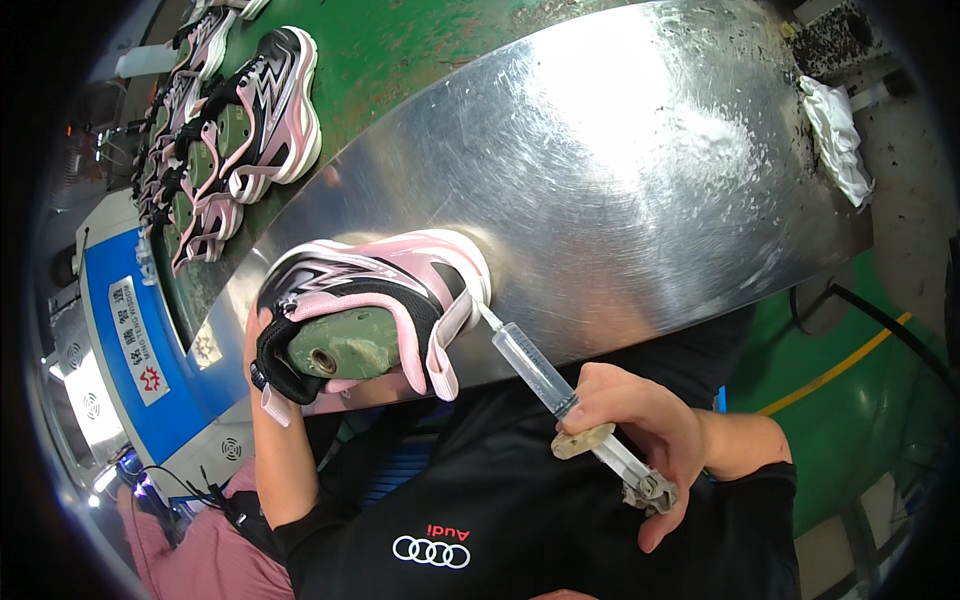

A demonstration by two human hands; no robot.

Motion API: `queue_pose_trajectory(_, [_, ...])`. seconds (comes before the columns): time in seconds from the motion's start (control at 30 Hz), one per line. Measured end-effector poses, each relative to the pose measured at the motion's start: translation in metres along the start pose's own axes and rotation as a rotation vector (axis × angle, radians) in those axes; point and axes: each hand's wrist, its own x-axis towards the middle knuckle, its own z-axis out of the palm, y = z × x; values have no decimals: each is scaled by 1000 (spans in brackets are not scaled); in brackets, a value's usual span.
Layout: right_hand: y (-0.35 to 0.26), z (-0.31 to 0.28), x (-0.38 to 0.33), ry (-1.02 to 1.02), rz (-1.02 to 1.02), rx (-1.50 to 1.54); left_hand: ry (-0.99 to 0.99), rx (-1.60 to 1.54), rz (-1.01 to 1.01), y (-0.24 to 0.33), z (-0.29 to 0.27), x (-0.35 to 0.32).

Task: The person fills a syringe from a bottle, wipes it with a paper towel, and applies adhesive along the edges of shoes taken from the conveyor belt using the syringe.

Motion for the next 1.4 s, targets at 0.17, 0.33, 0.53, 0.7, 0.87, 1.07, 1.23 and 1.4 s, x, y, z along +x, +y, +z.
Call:
queue_pose_trajectory(0.17, [3, 0, 3, -14, 0, 7, 38, 49, -45, 7, 40, -33])
queue_pose_trajectory(0.33, [1, 2, 4, -46, 21, 0, -50, -205, -23, -12, 16, -71])
queue_pose_trajectory(0.53, [-4, 8, 2, -57, 47, -42, -203, -313, -66, -17, 39, -95])
queue_pose_trajectory(0.7, [-9, 13, 2, -46, 62, -77, -291, -463, -113, -29, 65, -108])
queue_pose_trajectory(0.87, [-16, 21, 2, -46, 90, -94, -394, -636, -156, -42, 89, -117])
queue_pose_trajectory(1.07, [-34, 34, 12, -65, 132, -89, -317, -549, -223, -54, 106, -127])
queue_pose_trajectory(1.23, [-52, 44, 9, -45, 260, 38, -377, -584, -324, -66, 111, -123])
queue_pose_trajectory(1.4, [-83, 48, 6, 20, 431, 150, -556, -682, -434, -71, 121, -113])
